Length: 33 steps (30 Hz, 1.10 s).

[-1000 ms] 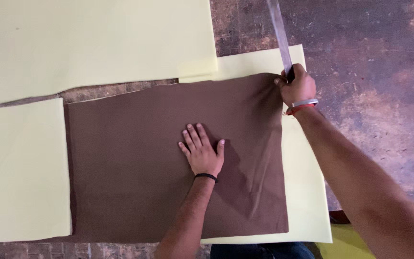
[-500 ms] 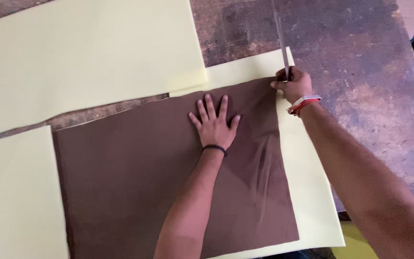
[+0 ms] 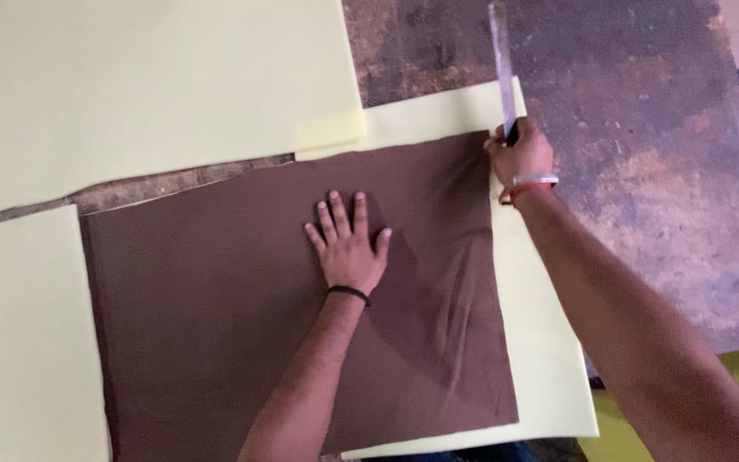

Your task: The person spreads a beige fabric over a brown foam sheet on the workbench, smooths the fabric flat with both hands, and uses a long knife to cut the foam sheet into sections, repositioning the fabric and foam pieces between cuts.

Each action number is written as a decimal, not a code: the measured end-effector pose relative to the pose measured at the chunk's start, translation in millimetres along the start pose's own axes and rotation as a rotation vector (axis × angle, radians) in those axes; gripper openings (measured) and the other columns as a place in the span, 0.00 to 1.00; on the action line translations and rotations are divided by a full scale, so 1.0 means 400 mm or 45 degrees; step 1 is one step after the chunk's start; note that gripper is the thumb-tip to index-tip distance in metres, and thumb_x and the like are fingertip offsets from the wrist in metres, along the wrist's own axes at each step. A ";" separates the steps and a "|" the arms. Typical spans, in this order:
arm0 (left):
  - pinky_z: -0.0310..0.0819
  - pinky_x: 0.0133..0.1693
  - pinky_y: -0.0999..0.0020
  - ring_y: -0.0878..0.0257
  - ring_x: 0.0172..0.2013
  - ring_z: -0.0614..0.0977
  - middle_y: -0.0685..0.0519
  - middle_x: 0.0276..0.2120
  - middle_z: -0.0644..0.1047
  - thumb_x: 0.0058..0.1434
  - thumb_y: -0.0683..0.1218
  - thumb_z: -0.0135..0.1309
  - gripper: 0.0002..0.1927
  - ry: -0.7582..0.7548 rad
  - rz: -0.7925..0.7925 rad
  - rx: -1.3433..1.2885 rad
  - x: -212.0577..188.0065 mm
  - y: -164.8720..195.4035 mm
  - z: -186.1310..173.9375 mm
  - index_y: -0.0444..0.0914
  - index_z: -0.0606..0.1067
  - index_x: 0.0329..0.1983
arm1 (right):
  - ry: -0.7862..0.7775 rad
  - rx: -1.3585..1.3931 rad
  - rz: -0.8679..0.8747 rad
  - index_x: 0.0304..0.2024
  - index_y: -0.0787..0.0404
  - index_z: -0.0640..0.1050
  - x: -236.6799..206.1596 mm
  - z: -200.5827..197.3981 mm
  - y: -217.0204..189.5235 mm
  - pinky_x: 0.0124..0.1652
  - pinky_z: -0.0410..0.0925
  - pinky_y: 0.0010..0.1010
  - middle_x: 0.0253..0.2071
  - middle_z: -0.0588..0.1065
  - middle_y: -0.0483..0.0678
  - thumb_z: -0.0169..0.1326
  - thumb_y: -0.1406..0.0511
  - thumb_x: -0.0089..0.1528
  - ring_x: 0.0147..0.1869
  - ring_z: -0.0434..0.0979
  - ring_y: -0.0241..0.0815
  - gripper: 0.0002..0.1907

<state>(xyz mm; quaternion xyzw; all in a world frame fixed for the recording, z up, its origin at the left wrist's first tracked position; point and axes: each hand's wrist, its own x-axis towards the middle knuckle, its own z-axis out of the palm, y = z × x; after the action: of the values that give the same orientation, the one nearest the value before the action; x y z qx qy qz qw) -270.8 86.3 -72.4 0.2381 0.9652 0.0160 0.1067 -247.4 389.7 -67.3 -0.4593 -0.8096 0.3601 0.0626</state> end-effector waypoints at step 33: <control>0.41 0.74 0.41 0.46 0.76 0.53 0.44 0.77 0.51 0.69 0.56 0.46 0.34 0.035 0.513 -0.321 -0.425 0.330 0.144 0.46 0.58 0.77 | -0.629 0.153 0.235 0.46 0.64 0.80 -0.644 -0.201 0.381 0.26 0.72 0.29 0.31 0.80 0.49 0.68 0.55 0.57 0.28 0.78 0.35 0.23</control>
<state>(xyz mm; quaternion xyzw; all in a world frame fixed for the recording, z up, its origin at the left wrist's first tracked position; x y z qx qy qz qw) -51.3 123.5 -84.0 0.4103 0.8900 0.1607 0.1171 41.0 277.3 -46.8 -0.4250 -0.7322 0.5128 -0.1428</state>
